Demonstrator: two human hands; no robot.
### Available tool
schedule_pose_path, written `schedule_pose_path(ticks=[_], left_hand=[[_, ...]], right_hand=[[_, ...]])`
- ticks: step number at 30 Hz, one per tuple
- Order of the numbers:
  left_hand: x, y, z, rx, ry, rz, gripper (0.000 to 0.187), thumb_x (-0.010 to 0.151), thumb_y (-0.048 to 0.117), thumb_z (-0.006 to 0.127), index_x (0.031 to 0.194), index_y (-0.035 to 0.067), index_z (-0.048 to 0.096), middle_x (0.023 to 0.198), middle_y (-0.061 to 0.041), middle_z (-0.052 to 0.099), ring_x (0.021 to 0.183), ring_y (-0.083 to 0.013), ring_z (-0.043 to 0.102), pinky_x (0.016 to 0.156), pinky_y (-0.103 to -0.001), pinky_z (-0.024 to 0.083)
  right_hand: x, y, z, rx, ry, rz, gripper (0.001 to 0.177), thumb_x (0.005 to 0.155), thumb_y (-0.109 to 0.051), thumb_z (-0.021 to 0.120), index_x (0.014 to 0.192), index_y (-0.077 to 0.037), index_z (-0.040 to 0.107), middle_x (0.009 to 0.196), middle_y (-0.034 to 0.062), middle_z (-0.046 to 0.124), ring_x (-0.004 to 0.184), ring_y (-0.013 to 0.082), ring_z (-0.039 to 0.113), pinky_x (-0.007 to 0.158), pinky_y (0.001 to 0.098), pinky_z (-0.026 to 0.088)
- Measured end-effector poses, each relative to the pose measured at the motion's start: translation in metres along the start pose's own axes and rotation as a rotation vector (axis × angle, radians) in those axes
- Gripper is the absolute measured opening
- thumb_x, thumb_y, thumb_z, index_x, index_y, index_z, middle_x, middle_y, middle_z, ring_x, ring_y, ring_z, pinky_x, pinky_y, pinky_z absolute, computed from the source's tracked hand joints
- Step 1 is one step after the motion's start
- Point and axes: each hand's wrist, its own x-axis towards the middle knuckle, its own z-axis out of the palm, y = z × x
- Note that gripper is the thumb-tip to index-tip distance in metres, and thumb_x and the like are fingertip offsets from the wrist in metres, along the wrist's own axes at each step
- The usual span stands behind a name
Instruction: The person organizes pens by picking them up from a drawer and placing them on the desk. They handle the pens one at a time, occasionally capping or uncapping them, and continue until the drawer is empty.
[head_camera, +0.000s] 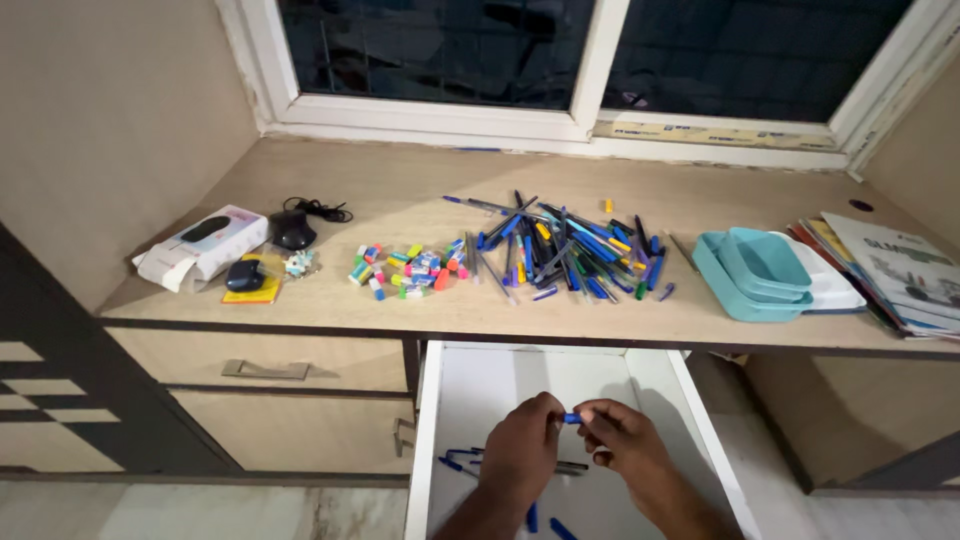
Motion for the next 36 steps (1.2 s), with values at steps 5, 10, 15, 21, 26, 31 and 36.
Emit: schedule_pose_path(ticks=[5, 10, 15, 21, 26, 31, 36], left_hand=[[-0.001, 0.001, -0.001, -0.056, -0.018, 0.046, 0.013, 0.095, 0.020, 0.065, 0.103, 0.011, 0.063, 0.096, -0.012, 0.072, 0.090, -0.0342, 0.070, 0.077, -0.045, 0.055], [0.001, -0.001, 0.000, -0.025, -0.050, 0.038, 0.014, 0.098, 0.022, 0.064, 0.102, 0.008, 0.063, 0.094, -0.014, 0.072, 0.087, -0.0339, 0.071, 0.075, -0.045, 0.055], [0.002, -0.002, 0.000, -0.037, 0.017, 0.078, 0.014, 0.099, 0.021, 0.062, 0.106, 0.009, 0.063, 0.094, -0.014, 0.072, 0.087, -0.0346, 0.071, 0.075, -0.045, 0.056], [0.000, 0.004, -0.005, -0.071, -0.095, -0.003, 0.017, 0.099, 0.019, 0.060, 0.114, 0.013, 0.063, 0.098, -0.013, 0.074, 0.092, -0.0315, 0.072, 0.081, -0.042, 0.056], [0.002, -0.004, 0.002, -0.063, -0.098, 0.013, 0.016, 0.099, 0.017, 0.060, 0.114, 0.012, 0.064, 0.106, -0.013, 0.073, 0.097, -0.0319, 0.071, 0.085, -0.042, 0.056], [0.003, -0.017, 0.011, 0.005, -0.033, 0.089, 0.011, 0.097, 0.015, 0.061, 0.107, 0.012, 0.065, 0.105, -0.012, 0.070, 0.097, -0.0341, 0.069, 0.084, -0.046, 0.055], [0.005, -0.017, 0.014, 0.053, -0.090, 0.035, 0.007, 0.095, 0.015, 0.062, 0.099, 0.013, 0.067, 0.103, -0.009, 0.069, 0.096, -0.0342, 0.068, 0.084, -0.046, 0.054]], right_hand=[[-0.004, -0.007, -0.003, 0.184, 0.017, 0.040, 0.020, 0.093, -0.018, 0.068, 0.110, -0.010, 0.073, 0.094, 0.0032, 0.068, 0.086, 0.0154, 0.063, 0.076, 0.0334, 0.048], [-0.004, -0.006, -0.002, 0.114, -0.024, 0.048, 0.021, 0.090, -0.017, 0.069, 0.110, -0.010, 0.070, 0.100, 0.0042, 0.073, 0.089, 0.0179, 0.068, 0.079, 0.0351, 0.051], [-0.009, -0.008, 0.003, -0.022, 0.018, 0.055, 0.025, 0.093, -0.026, 0.067, 0.109, -0.007, 0.070, 0.098, 0.0058, 0.075, 0.086, 0.0187, 0.067, 0.076, 0.0348, 0.051], [0.006, 0.003, -0.006, -0.080, 0.169, 0.186, 0.030, 0.098, -0.033, 0.065, 0.107, -0.005, 0.070, 0.086, 0.0076, 0.067, 0.078, 0.0195, 0.061, 0.071, 0.0359, 0.048], [0.006, 0.021, -0.021, -0.042, 0.085, 0.318, 0.026, 0.101, -0.029, 0.053, 0.108, -0.009, 0.068, 0.087, 0.0054, 0.071, 0.076, 0.0160, 0.061, 0.072, 0.0325, 0.048], [0.004, 0.006, -0.013, -0.078, 0.082, 0.269, 0.027, 0.102, -0.028, 0.049, 0.109, -0.010, 0.067, 0.084, 0.0076, 0.072, 0.073, 0.0173, 0.061, 0.069, 0.0331, 0.047], [0.004, -0.036, -0.006, -0.003, 0.115, 0.044, 0.011, 0.095, -0.013, 0.064, 0.103, -0.006, 0.069, 0.080, 0.0035, 0.064, 0.069, 0.0145, 0.056, 0.065, 0.0317, 0.046]])
